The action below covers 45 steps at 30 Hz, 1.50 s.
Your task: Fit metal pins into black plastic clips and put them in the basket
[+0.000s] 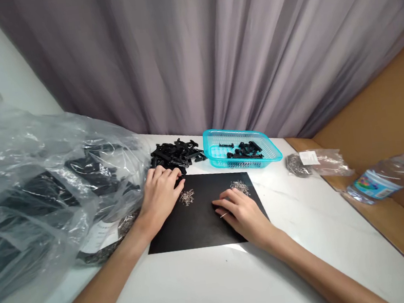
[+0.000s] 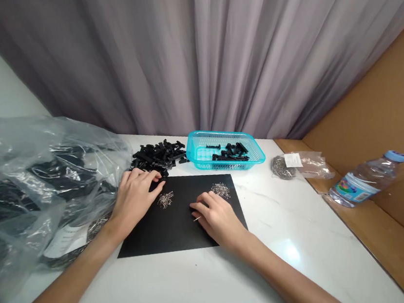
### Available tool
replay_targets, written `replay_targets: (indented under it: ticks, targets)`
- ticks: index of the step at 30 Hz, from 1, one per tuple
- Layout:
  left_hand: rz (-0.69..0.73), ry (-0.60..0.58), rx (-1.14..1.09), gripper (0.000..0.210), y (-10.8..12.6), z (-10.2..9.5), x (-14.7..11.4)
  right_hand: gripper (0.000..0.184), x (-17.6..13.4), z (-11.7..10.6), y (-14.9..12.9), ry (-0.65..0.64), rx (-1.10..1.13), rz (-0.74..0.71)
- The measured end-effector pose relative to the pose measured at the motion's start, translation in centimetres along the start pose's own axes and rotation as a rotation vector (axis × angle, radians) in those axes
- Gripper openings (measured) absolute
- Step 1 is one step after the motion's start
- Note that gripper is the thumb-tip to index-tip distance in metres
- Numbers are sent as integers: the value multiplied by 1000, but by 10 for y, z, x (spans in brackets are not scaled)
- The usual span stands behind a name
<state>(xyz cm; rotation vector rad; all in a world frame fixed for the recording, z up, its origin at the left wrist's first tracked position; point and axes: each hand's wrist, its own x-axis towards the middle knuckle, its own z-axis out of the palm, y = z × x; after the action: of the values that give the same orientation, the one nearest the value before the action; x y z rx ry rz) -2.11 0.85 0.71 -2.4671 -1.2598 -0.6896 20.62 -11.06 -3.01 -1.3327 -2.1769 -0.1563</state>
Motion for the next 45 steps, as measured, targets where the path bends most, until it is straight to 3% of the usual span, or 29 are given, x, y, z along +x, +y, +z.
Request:
replay_targets:
  ticks: [7, 14, 19, 22, 27, 34, 38, 42, 45]
  targets:
    - [16, 39, 20, 8, -1, 2, 0, 17, -6, -7, 9, 174, 132, 98]
    - [-4, 50, 53, 13, 2, -3, -2, 29, -14, -2, 15, 152, 149, 90]
    - [13, 65, -66, 15, 25, -12, -3, 22, -11, -8, 13, 178, 240, 147]
    - [141, 16, -294, 14, 43, -14, -8, 21, -9, -14, 15, 193, 279, 205]
    - [352, -238, -429, 13, 59, -12, -19, 18, -6, -20, 22, 183, 369, 294]
    - [294, -308, -574, 5, 57, -6, -18, 14, -5, -17, 23, 138, 456, 365]
    - [178, -304, -622, 23, 54, 0, -15, 16, -5, -17, 23, 113, 478, 402]
    - [204, -340, -611, 22, 54, 2, -12, 16, -5, -19, 22, 93, 464, 395]
    - [208, -305, -613, 26, 55, 4, -12, 17, -6, -19, 20, 70, 477, 387]
